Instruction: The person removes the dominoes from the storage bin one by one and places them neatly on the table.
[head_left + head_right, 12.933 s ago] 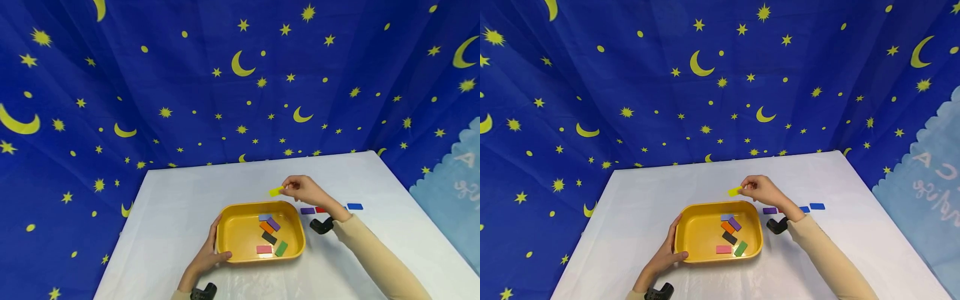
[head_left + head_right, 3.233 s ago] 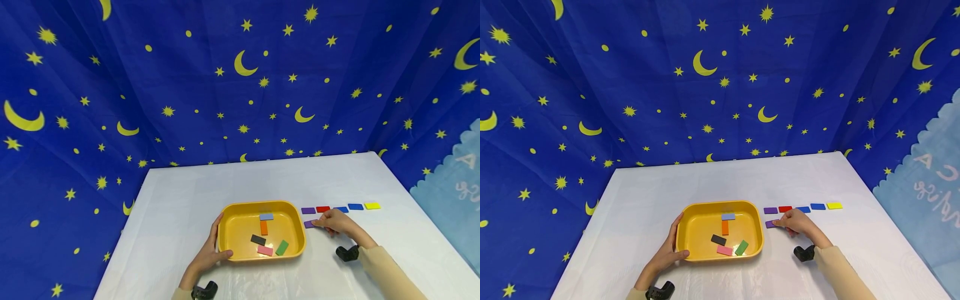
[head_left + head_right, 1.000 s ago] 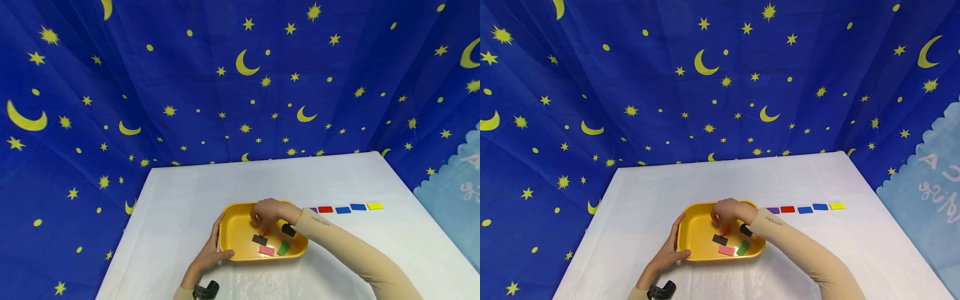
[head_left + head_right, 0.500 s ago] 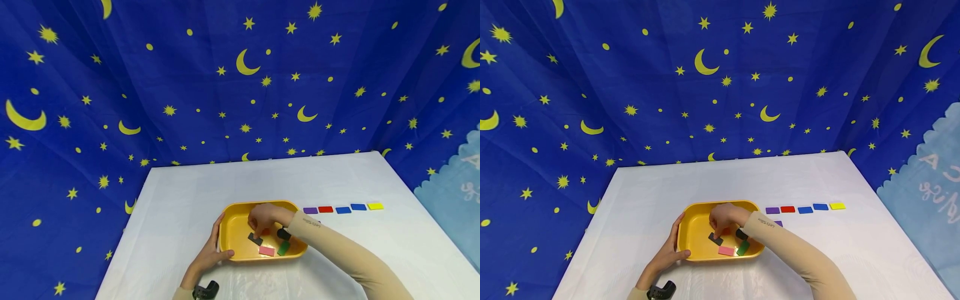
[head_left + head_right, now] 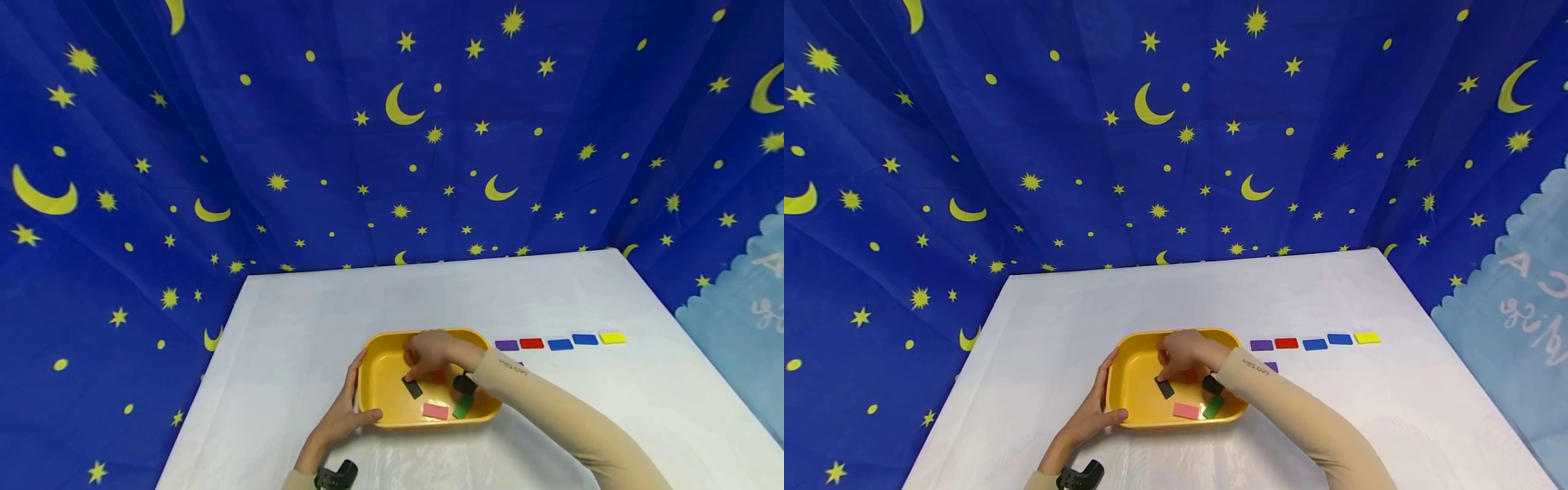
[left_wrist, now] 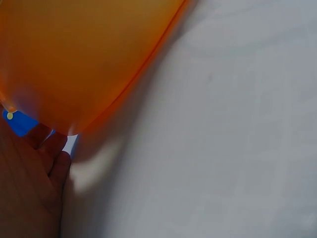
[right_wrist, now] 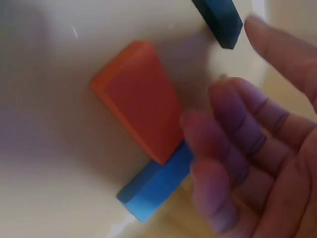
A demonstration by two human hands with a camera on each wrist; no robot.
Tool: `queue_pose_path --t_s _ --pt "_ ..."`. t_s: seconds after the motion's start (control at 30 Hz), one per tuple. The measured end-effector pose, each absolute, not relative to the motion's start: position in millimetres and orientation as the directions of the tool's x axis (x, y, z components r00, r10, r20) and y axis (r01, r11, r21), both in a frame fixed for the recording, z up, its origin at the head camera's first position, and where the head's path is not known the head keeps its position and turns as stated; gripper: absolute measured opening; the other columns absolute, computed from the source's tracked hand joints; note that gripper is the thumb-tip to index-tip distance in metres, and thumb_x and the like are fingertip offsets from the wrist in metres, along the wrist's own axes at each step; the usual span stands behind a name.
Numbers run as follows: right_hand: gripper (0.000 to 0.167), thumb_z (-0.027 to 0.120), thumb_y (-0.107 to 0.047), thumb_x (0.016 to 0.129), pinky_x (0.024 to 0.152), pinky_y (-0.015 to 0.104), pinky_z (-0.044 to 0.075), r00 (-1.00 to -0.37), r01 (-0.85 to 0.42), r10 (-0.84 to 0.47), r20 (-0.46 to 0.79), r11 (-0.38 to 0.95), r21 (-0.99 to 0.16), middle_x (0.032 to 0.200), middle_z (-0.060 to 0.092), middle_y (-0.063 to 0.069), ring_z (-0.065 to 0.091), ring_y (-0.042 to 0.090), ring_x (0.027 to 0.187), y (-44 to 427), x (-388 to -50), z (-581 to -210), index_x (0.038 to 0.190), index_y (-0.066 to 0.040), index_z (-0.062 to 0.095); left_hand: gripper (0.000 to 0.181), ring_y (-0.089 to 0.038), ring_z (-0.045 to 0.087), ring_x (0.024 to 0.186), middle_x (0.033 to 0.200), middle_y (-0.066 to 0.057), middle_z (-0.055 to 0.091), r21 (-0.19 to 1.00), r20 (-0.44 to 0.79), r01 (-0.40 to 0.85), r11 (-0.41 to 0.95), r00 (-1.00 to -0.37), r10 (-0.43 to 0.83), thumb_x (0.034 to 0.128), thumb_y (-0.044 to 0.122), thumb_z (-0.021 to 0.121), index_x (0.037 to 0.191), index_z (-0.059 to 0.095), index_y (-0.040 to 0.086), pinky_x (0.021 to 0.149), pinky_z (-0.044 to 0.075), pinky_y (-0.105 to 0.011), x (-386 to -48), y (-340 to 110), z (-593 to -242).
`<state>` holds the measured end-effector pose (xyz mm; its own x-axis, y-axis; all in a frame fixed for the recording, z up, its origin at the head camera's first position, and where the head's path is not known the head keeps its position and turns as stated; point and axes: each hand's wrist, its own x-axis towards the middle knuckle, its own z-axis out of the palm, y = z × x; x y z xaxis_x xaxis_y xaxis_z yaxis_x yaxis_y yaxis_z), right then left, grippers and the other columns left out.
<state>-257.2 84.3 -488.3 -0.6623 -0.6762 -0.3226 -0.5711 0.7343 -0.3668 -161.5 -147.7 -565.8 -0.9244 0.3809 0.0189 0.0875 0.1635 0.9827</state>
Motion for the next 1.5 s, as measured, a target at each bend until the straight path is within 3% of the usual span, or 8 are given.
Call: queue_pose_path --t_s 0.1,0.2,0.4,0.73,0.93,1.07,1.23,1.5 --pt "0.029 0.078 -0.036 0.077 0.060 0.024 0.040 -0.630 -0.565 -0.696 -0.344 0.715 -0.411 0.072 0.052 -0.008 0.047 0.010 0.063 84 -259 -490 0.092 -0.019 0.061 0.100 -0.024 0.009 0.141 0.158 -0.001 0.005 0.981 0.003 0.075 0.179 -0.928 0.372 0.0774 0.028 0.077 0.150 0.009 0.040 0.108 0.011 -0.057 -161 -147 -566" --pt "0.032 0.080 -0.032 0.076 0.058 0.023 0.042 -0.599 -0.569 -0.715 -0.360 0.697 -0.436 0.074 0.053 -0.007 0.048 0.010 0.062 83 -259 -492 0.097 -0.020 0.060 0.100 -0.025 0.010 0.141 0.158 -0.002 0.006 0.982 0.007 0.077 0.175 -0.929 0.370 0.0775 0.027 0.076 0.150 0.009 0.040 0.108 0.012 -0.057 -160 -147 -567" --pt "0.027 0.081 -0.030 0.075 0.057 0.023 0.038 -0.589 -0.605 -0.734 -0.339 0.678 -0.418 0.070 0.051 -0.011 0.046 0.007 0.060 85 -258 -494 0.086 -0.019 0.060 0.100 -0.026 0.010 0.141 0.158 -0.003 0.006 0.982 0.015 0.084 0.167 -0.926 0.377 0.0772 0.025 0.077 0.151 0.010 0.038 0.108 0.011 -0.056 -161 -147 -568" --pt "0.030 0.076 -0.039 0.080 0.050 0.022 0.032 -0.657 -0.566 -0.670 -0.347 0.741 -0.361 0.056 0.047 -0.010 0.043 0.006 0.049 90 -249 -489 0.065 -0.020 0.056 0.101 -0.025 0.010 0.141 0.158 -0.003 0.006 0.984 0.010 0.076 0.161 -0.928 0.373 0.0772 0.026 0.077 0.151 0.008 0.039 0.109 0.010 -0.055 -160 -146 -565" --pt "0.021 0.078 -0.029 0.079 0.055 0.022 0.037 -0.609 -0.540 -0.728 -0.314 0.671 -0.508 0.064 0.050 -0.008 0.045 0.007 0.056 99 -254 -491 0.083 -0.015 0.063 0.102 -0.026 0.011 0.141 0.158 -0.003 0.006 0.983 0.013 0.080 0.168 -0.929 0.371 0.0765 0.026 0.077 0.151 0.009 0.039 0.109 0.010 -0.056 -160 -146 -565" --pt "0.025 0.080 -0.022 0.077 0.056 0.022 0.040 -0.571 -0.528 -0.756 -0.319 0.636 -0.563 0.068 0.052 -0.006 0.047 0.007 0.057 100 -260 -496 0.095 -0.017 0.064 0.102 -0.026 0.012 0.141 0.158 -0.004 0.006 0.981 0.012 0.082 0.175 -0.930 0.367 0.0762 0.027 0.078 0.151 0.009 0.039 0.108 0.011 -0.057 -159 -147 -564" --pt "0.021 0.079 -0.019 0.078 0.054 0.020 0.042 -0.532 -0.521 -0.781 -0.326 0.606 -0.601 0.066 0.052 -0.007 0.048 0.008 0.055 98 -263 -501 0.092 -0.018 0.064 0.102 -0.025 0.012 0.141 0.158 -0.004 0.006 0.981 0.028 0.099 0.168 -0.924 0.381 0.0774 0.027 0.077 0.151 0.008 0.038 0.108 0.012 -0.056 -160 -147 -564" --pt "0.022 0.082 -0.020 0.074 0.055 0.020 0.041 -0.540 -0.529 -0.771 -0.337 0.622 -0.577 0.064 0.052 -0.009 0.047 0.005 0.056 96 -263 -503 0.078 -0.016 0.060 0.103 -0.026 0.012 0.141 0.158 -0.004 0.006 0.981 0.063 0.130 0.143 -0.914 0.401 0.0776 0.021 0.077 0.152 0.007 0.035 0.108 0.013 -0.054 -161 -148 -567"
